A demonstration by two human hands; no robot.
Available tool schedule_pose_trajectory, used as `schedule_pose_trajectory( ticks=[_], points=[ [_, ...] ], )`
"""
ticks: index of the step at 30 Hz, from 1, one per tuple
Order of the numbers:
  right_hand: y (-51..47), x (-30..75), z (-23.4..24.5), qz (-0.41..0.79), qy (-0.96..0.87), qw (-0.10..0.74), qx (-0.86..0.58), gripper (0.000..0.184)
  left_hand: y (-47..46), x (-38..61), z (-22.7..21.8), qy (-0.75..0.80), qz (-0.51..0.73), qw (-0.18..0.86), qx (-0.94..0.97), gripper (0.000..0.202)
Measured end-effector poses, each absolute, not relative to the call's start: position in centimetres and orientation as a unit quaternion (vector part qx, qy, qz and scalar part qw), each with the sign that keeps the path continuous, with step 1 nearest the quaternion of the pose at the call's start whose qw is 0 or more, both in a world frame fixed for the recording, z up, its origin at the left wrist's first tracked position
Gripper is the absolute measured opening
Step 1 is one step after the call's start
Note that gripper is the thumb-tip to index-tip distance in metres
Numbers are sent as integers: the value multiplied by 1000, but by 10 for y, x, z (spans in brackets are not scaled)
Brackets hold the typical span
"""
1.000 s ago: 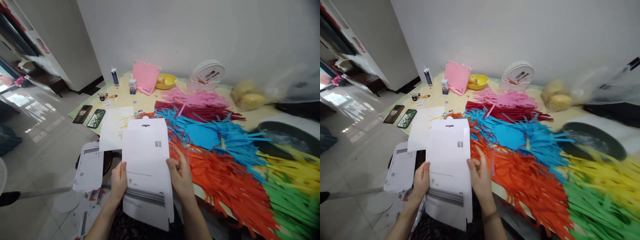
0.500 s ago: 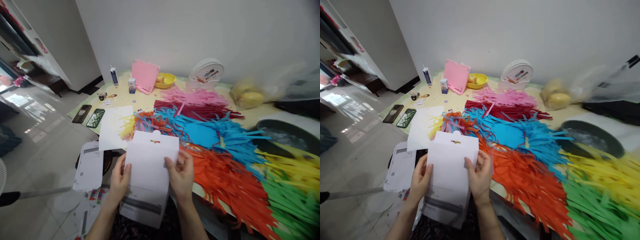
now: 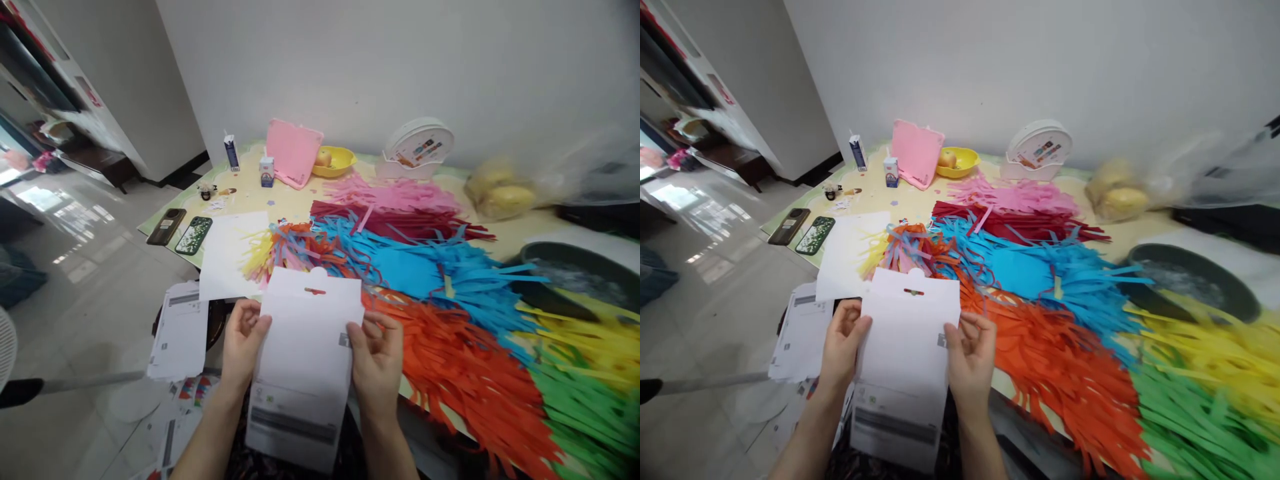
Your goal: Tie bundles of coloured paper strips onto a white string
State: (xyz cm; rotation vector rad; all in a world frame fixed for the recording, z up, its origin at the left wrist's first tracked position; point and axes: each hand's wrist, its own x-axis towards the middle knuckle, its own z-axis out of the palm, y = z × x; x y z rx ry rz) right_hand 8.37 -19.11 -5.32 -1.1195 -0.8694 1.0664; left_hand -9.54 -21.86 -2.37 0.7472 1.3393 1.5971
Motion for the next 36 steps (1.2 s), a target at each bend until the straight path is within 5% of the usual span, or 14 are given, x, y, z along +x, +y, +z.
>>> schedule_pose_trajectory(
  ticks=[11, 28, 36],
  points=[
    [-193, 82, -54, 420, -404, 630, -513, 20, -213, -98, -30, 541, 701, 418, 202, 35],
    [-194, 92, -62, 492, -380, 568, -540, 35, -211, -110, -28, 553, 676, 449, 189, 33],
    [-187, 107, -59, 506, -495, 514, -484, 24, -215, -126, -31, 570, 595, 503, 263, 31]
  ],
)
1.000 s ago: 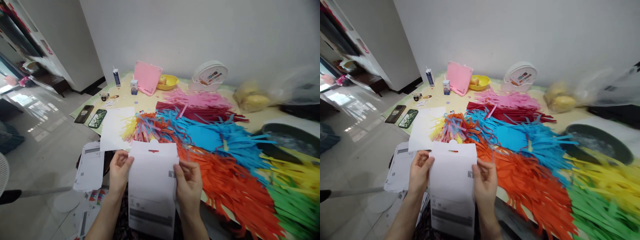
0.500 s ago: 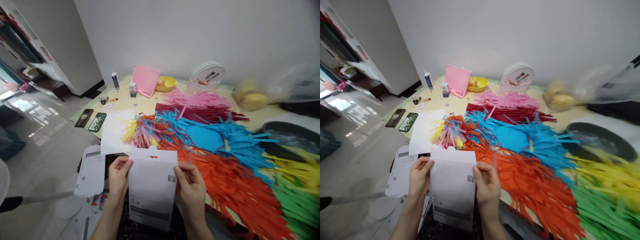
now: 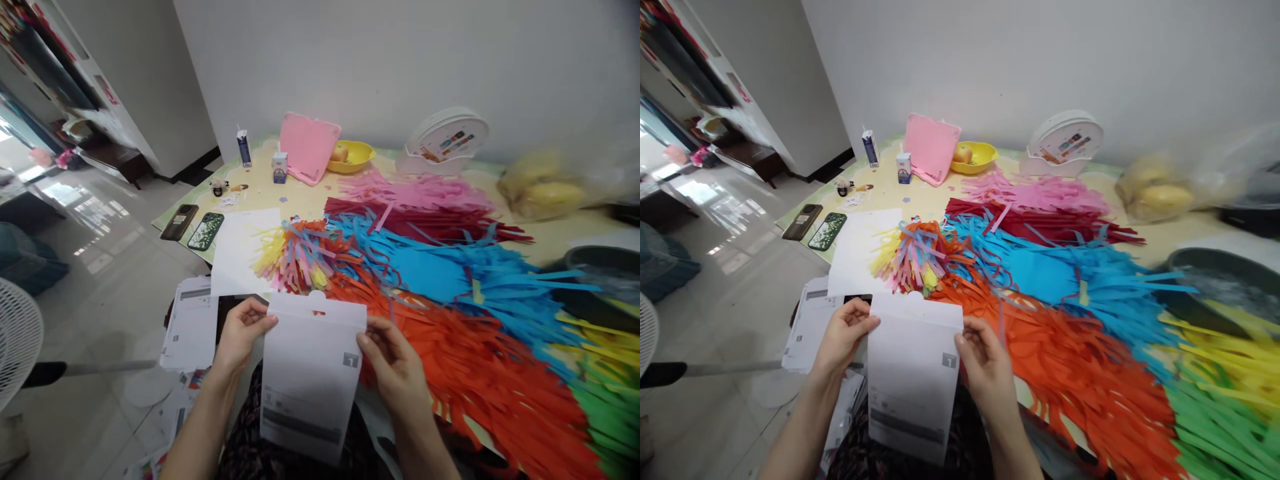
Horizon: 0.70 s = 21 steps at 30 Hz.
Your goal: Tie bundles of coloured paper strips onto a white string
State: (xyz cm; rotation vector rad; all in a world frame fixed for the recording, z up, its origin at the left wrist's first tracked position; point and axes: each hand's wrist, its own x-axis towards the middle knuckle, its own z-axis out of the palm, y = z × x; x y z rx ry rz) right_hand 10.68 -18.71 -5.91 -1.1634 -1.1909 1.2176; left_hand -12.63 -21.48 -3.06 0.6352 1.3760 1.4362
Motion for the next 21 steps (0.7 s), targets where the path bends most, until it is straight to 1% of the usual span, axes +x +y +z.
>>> schedule_pose_trajectory(
  ticks=[5, 8, 10, 13, 16, 18, 21],
  points=[
    [-186, 112, -55, 513, -562, 463, -455, 20, -220, -130, -30, 572, 574, 491, 320, 31],
    [-181, 115, -56, 488, -598, 455, -445, 17, -219, -134, -26, 570, 547, 493, 365, 24],
    [-177, 119, -57, 481, -629, 445, -418, 19, -216, -139, -22, 559, 510, 497, 424, 18],
    [-169, 125, -56, 471, -692, 422, -349, 25, -214, -146, -16, 528, 445, 502, 521, 14],
    [-164, 130, -52, 478, -740, 371, -295, 30, -215, -149, -15, 520, 396, 499, 569, 22],
    [-164, 132, -48, 508, -746, 333, -272, 30, -216, -151, -17, 520, 380, 488, 589, 27],
    [-167, 130, -44, 532, -738, 296, -292, 26, -219, -155, -16, 515, 356, 474, 619, 30]
  ],
)
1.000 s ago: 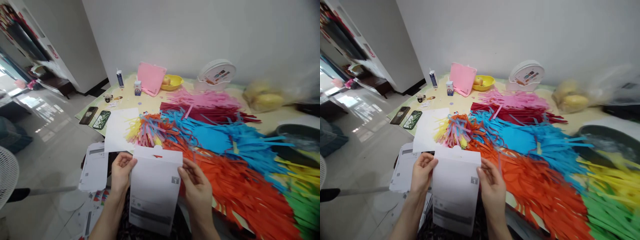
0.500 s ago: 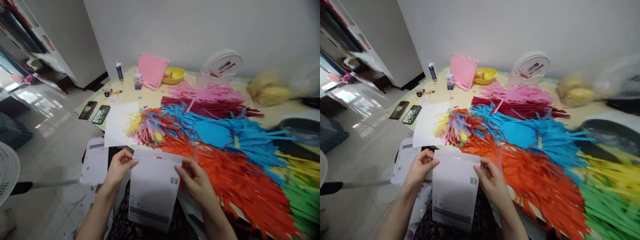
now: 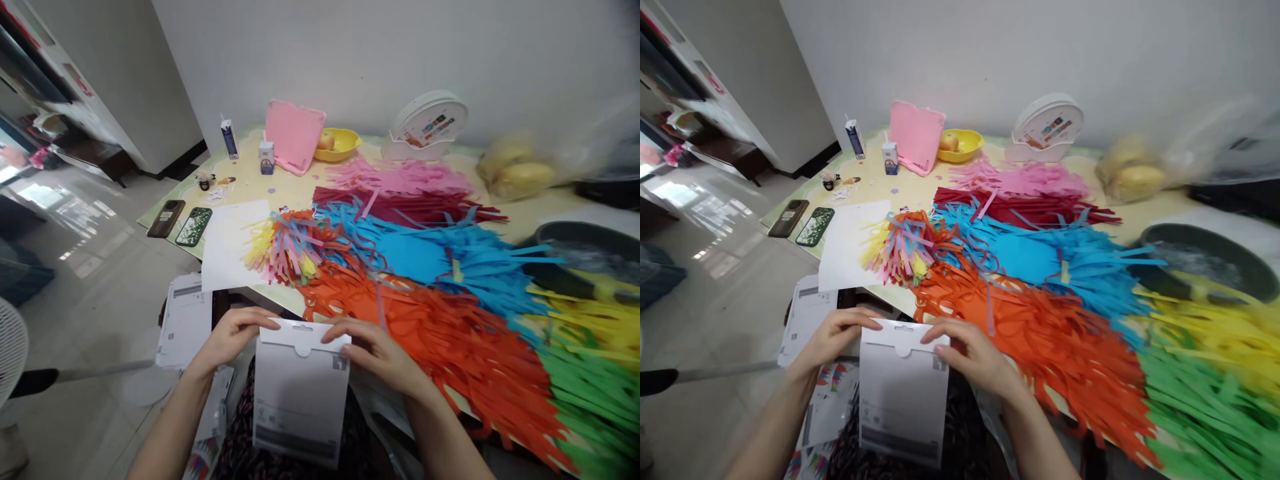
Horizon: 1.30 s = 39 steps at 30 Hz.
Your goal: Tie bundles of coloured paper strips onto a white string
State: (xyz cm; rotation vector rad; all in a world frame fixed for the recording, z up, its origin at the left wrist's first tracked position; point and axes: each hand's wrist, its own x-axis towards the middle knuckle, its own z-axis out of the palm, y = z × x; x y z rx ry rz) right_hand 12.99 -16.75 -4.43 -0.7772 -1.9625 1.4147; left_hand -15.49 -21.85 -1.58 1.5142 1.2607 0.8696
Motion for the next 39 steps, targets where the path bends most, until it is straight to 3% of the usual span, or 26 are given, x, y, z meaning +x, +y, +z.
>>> schedule_pose_trajectory(
  ticks=[3, 9, 13, 26, 34, 39],
  points=[
    [-174, 123, -42, 499, -743, 292, -337, 23, -221, -154, -2, 504, 303, 458, 666, 35],
    [-189, 103, -32, 437, -776, 320, -324, 24, -221, -112, 30, 581, 188, 213, 763, 25],
    [-194, 99, -31, 409, -793, 331, -308, 26, -214, -97, 20, 575, 89, 232, 779, 11],
    [-197, 97, -40, 392, -799, 334, -310, 28, -200, -102, 1, 583, 101, 286, 753, 4],
    [-191, 94, -42, 406, -801, 322, -300, 33, -185, -109, -11, 557, 113, 356, 742, 14],
    [-186, 95, -45, 407, -797, 319, -312, 33, -184, -110, -12, 545, 109, 333, 762, 8]
  ],
)
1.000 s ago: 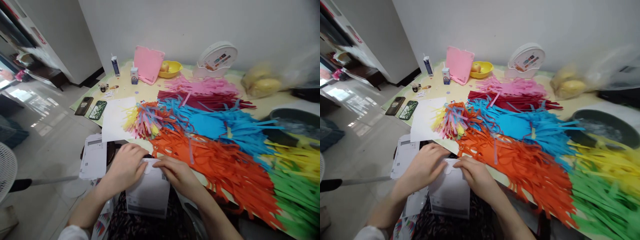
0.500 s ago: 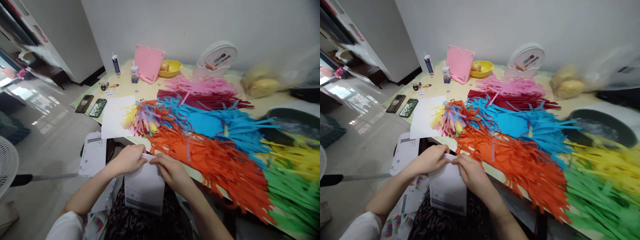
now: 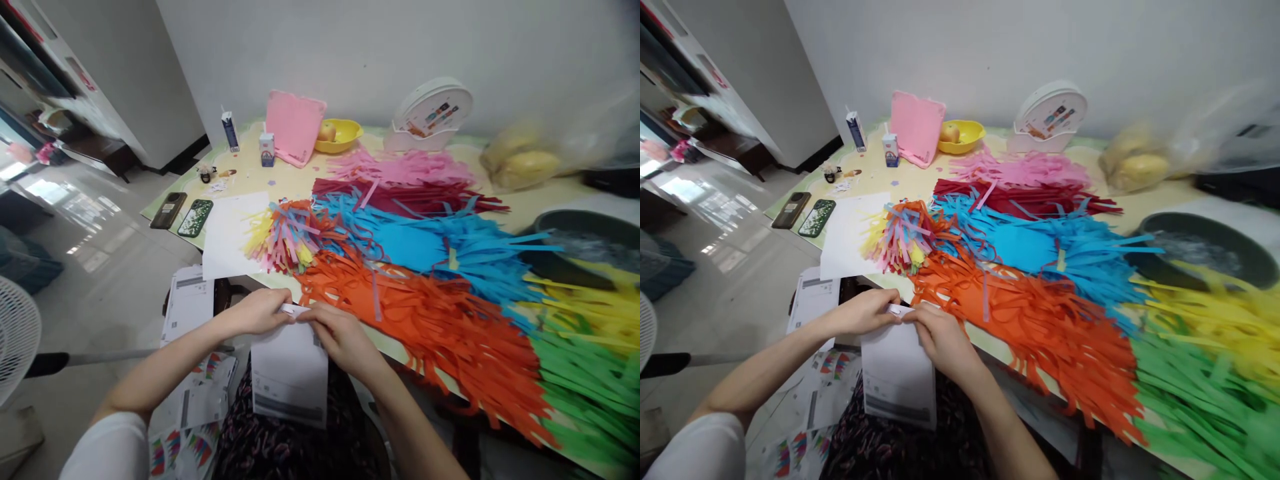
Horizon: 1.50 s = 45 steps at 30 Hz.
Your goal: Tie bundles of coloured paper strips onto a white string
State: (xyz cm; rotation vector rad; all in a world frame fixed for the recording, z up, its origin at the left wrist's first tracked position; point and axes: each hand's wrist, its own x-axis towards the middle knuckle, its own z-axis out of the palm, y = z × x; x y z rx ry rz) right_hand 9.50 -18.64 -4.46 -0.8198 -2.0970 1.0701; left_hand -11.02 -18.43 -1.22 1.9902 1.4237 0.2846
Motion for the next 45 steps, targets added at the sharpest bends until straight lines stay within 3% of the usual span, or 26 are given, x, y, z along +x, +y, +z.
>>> schedule_pose_trajectory(
  ticks=[2, 7, 12, 18, 20, 24, 27, 29, 33, 38, 41, 43, 45],
  points=[
    [-185, 97, -46, 417, -787, 319, -323, 32, -187, -110, -16, 534, 128, 312, 775, 5],
    [-183, 101, -50, 442, -765, 319, -343, 30, -199, -113, -38, 519, 225, 243, 788, 17],
    [-183, 98, -51, 446, -764, 311, -348, 28, -204, -122, -56, 461, 310, 248, 794, 11],
    [-184, 99, -51, 452, -770, 293, -341, 27, -216, -122, -68, 358, 354, 27, 864, 12],
    [-185, 103, -52, 456, -765, 285, -354, 27, -223, -122, -66, 351, 380, 6, 856, 11],
    [-188, 112, -51, 457, -754, 288, -374, 26, -199, -148, -42, 479, 505, 72, 714, 6],
    [-193, 115, -47, 455, -757, 288, -369, 27, -127, -197, -11, 601, 591, 25, 537, 15],
    [-196, 114, -44, 453, -762, 284, -365, 28, -71, -231, 9, 693, 524, 31, 494, 20],
    [-197, 115, -45, 446, -765, 292, -362, 27, 1, -274, 35, 726, 471, 59, 498, 17],
    [-186, 118, -46, 437, -742, 322, -393, 26, -26, -252, 32, 716, 450, 87, 527, 31],
    [-175, 110, -36, 432, -726, 345, -409, 26, -91, -204, 16, 658, 428, 199, 586, 37],
    [-171, 101, -27, 431, -724, 358, -403, 27, -136, -173, 7, 544, 407, 382, 626, 49],
    [-171, 91, -19, 431, -717, 369, -404, 26, -170, -151, 0, 540, 397, 436, 601, 39]
  ],
)
